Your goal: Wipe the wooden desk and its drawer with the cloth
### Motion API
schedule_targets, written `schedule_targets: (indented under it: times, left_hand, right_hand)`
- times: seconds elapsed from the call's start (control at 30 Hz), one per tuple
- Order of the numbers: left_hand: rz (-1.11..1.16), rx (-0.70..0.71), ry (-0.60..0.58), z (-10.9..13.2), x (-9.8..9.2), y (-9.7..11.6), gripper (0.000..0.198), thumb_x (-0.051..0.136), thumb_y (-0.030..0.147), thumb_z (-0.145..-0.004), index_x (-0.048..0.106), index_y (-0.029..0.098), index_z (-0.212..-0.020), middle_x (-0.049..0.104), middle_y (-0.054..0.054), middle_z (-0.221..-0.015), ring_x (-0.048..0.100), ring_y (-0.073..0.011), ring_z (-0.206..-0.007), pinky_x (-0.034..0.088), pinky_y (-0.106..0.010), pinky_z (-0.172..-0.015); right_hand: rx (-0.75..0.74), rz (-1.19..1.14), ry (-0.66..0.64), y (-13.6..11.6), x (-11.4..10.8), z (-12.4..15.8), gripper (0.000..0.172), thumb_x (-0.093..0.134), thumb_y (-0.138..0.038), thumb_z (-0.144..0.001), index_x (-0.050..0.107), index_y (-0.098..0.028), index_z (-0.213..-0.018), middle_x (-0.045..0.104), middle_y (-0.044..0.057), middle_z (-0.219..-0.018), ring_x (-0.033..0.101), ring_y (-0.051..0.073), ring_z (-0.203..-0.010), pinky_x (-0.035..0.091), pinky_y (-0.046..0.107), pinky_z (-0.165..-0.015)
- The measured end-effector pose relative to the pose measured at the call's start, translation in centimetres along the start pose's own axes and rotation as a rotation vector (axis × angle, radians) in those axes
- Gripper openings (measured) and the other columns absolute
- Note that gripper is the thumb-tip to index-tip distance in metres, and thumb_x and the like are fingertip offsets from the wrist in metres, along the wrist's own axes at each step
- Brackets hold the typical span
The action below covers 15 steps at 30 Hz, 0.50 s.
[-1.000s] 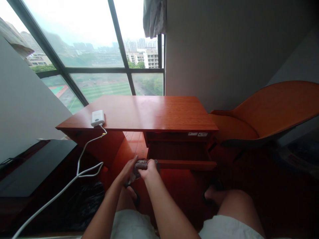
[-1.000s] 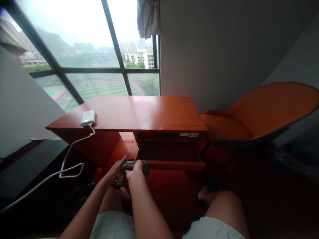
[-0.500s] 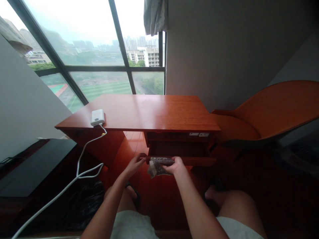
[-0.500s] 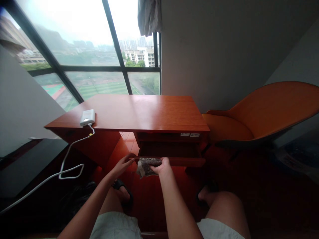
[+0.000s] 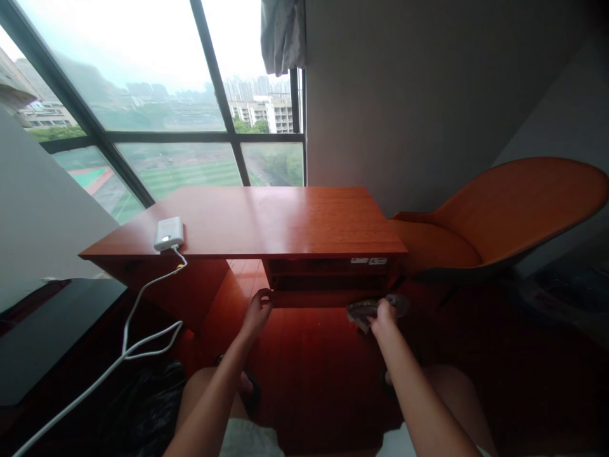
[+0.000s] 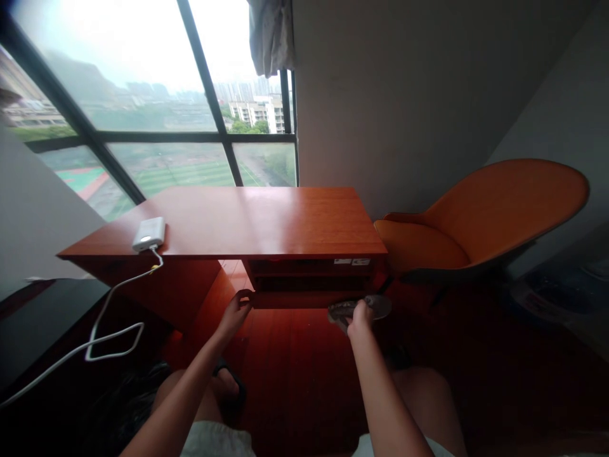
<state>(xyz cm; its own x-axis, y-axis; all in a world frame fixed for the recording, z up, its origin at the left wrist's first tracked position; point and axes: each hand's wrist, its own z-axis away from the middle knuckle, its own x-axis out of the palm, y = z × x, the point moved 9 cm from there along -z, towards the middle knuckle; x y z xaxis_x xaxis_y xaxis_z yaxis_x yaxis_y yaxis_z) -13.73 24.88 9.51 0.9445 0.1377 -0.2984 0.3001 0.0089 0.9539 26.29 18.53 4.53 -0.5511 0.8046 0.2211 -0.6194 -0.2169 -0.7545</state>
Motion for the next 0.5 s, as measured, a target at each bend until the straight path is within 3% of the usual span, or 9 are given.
schedule_targets:
  times: [0.13, 0.23, 0.37, 0.5]
  left_hand:
    - [-0.057, -0.016, 0.178, 0.4, -0.1, -0.8, 0.039, 0.059, 0.028, -0.070, 0.054, 0.018, -0.107, 0.059, -0.013, -0.111, 0.061, -0.0271, -0.098, 0.048, -0.036, -0.080]
    - [-0.107, -0.048, 0.297, 0.8, -0.2, -1.6, 0.032, 0.057, 0.027, -0.072, 0.054, 0.016, -0.101, 0.058, -0.015, -0.107, 0.059, -0.0294, -0.099, 0.046, -0.041, -0.085]
    - [-0.102, -0.068, 0.281, 0.1, 1.0, -2.3, 0.021, 0.055, 0.026, -0.073, 0.057, 0.016, -0.092, 0.063, -0.012, -0.096, 0.061, -0.0275, -0.093, 0.048, -0.038, -0.082]
    - [-0.065, -0.086, 0.251, -0.8, 2.1, -2.5, 0.034, 0.051, 0.016, -0.073, 0.057, 0.014, -0.106, 0.064, -0.013, -0.107, 0.063, -0.0237, -0.095, 0.049, -0.034, -0.082]
  right_hand:
    - [0.005, -0.056, 0.066, 1.9, -3.0, 1.1, 0.023, 0.051, -0.018, -0.062, 0.051, -0.023, -0.085, 0.057, 0.000, -0.079, 0.060, 0.020, -0.083, 0.057, 0.040, -0.067]
    - [0.016, -0.088, 0.041, 3.6, -4.4, 1.8, 0.024, 0.051, -0.019, -0.061, 0.053, -0.023, -0.084, 0.059, -0.001, -0.076, 0.061, 0.020, -0.078, 0.056, 0.037, -0.063]
    - [0.028, -0.085, 0.004, 5.5, -5.8, 2.5, 0.020, 0.055, -0.022, -0.061, 0.055, -0.022, -0.081, 0.061, -0.001, -0.071, 0.062, 0.020, -0.074, 0.056, 0.035, -0.060]
    - [0.031, -0.067, -0.042, 7.1, -6.9, 3.5, 0.023, 0.061, -0.027, -0.059, 0.057, -0.021, -0.081, 0.063, -0.002, -0.070, 0.063, 0.019, -0.073, 0.055, 0.033, -0.059]
